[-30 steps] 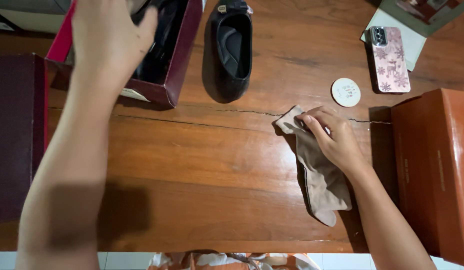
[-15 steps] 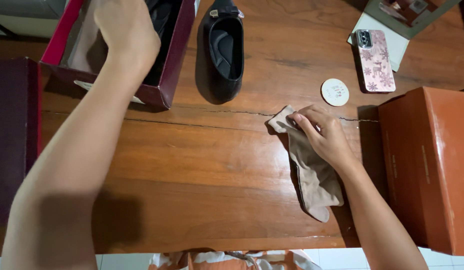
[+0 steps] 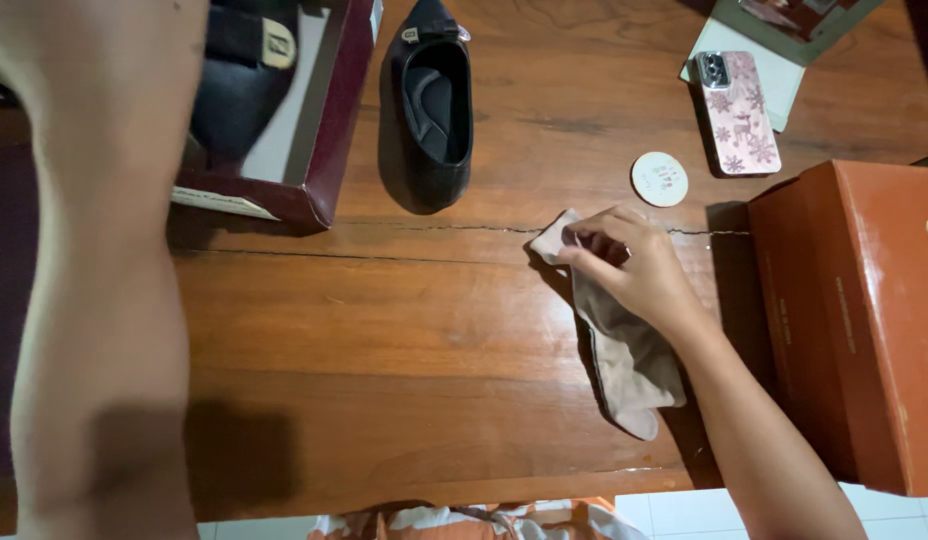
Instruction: The person wipes a black flat shoe with a cloth, focusing on the upper, heel, and metal buckle. The shoe is rotated and turned over to clean multiple surfaces. A second shoe remains in the box nearby.
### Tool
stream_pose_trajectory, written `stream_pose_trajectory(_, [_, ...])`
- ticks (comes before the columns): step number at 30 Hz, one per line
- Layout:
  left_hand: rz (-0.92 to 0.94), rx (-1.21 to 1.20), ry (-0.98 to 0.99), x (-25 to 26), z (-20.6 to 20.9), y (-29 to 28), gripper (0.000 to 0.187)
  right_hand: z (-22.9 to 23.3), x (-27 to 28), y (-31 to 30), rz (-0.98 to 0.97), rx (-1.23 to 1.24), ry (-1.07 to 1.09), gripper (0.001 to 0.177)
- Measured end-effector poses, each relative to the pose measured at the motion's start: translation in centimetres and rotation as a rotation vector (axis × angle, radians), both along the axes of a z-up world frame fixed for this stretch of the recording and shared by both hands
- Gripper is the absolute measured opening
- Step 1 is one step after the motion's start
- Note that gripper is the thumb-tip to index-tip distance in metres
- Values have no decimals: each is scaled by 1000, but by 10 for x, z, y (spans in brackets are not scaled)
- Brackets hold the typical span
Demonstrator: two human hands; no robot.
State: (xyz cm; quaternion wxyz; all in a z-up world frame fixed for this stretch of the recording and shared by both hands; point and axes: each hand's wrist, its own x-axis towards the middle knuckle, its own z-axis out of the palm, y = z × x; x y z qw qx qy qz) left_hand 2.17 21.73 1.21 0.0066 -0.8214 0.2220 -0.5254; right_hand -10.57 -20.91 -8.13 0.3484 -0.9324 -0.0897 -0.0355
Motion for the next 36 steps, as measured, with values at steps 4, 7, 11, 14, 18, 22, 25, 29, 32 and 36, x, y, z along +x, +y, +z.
stream_pose_trajectory(4, [-203,-120,365,-55,17,-40,5,-14,-1,-2,83,-45,-158,41])
stream_pose_trajectory(7, [-548,-352,868,-79,6,-84,13,-27,4,-18,58,-12,-143,29])
stream_pose_trajectory(11, [-514,-302,1278,-95,-33,-129,19,-32,15,-58,-49,131,-31,19])
stream_pose_trajectory(14, [-528,-224,1268,-98,-60,-140,22,-25,16,-81,-161,460,143,14])
stream_pose_trajectory(18, [-432,-194,1453,-99,-74,-145,26,-15,11,-76,-68,621,131,10])
stream_pose_trajectory(22, [-549,-231,1310,-121,-71,-136,72,-14,4,-59,12,523,62,13])
stream_pose_trajectory(25, [-591,-176,1318,-149,-72,-130,98,-18,4,-57,59,437,47,19])
stream_pose_trajectory(29, [-654,-357,1405,-158,-81,-126,103,-27,3,-62,-9,658,235,21])
stream_pose_trajectory(32, [-698,-552,1507,-150,-83,-120,102,-27,4,-60,-64,798,217,20])
stream_pose_trajectory(36, [-685,-660,1494,-142,-89,-119,98,-29,1,-30,-97,487,-78,31])
